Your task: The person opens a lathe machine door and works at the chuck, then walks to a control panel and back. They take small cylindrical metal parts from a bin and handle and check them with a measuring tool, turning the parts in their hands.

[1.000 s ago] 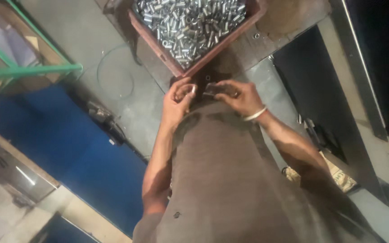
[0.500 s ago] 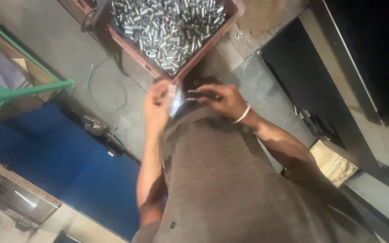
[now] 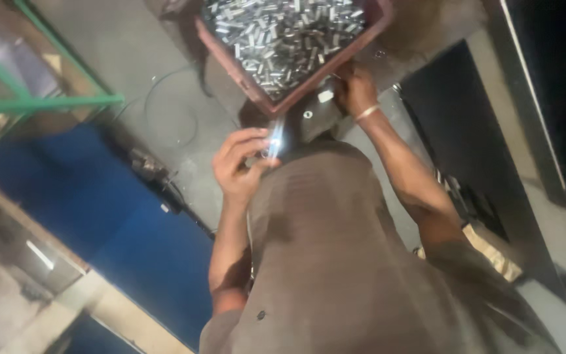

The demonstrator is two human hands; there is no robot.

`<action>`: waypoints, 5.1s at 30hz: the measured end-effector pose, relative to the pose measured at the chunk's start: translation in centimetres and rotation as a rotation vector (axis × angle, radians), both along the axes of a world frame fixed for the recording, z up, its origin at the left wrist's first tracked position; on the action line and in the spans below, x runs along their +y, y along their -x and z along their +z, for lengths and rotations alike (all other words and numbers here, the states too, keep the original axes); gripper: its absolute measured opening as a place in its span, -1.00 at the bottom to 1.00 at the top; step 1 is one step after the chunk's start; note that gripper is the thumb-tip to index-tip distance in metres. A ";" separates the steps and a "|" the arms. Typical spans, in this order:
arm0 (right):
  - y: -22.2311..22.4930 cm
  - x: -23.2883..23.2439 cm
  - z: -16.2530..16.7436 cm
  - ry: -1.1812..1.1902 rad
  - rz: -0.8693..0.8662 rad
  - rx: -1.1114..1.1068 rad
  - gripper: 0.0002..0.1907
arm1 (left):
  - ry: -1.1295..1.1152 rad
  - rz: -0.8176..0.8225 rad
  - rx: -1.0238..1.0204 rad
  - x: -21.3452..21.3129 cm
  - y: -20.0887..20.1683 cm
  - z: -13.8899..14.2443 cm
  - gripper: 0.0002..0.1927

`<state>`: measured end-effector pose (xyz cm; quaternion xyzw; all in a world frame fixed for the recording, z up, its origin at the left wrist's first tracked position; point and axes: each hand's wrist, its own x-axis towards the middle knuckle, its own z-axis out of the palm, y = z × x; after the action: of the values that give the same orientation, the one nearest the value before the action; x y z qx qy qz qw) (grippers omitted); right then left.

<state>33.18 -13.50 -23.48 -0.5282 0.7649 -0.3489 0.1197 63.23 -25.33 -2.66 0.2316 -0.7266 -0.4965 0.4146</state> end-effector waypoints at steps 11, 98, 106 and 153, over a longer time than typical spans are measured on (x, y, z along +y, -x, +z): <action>-8.4 -1.8 18.7 0.255 0.103 0.061 -0.76 | 0.425 -0.008 0.043 -2.2 -0.9 15.5 -0.66; -9.2 -4.9 40.4 0.609 0.681 0.001 -0.69 | -0.088 -0.522 0.225 -2.7 3.5 14.2 -0.45; -7.5 -2.4 32.8 0.509 0.374 0.110 -0.75 | -0.170 -0.406 -0.178 -3.7 4.5 7.0 -0.56; -3.2 5.5 19.4 -0.874 0.396 0.116 -0.87 | -0.054 -0.272 -1.095 -0.9 0.2 0.0 -0.81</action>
<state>36.38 -8.03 -4.11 -0.5822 0.7301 0.0646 0.3518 63.03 -26.26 -2.66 0.3700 -0.8461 -0.3713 -0.0968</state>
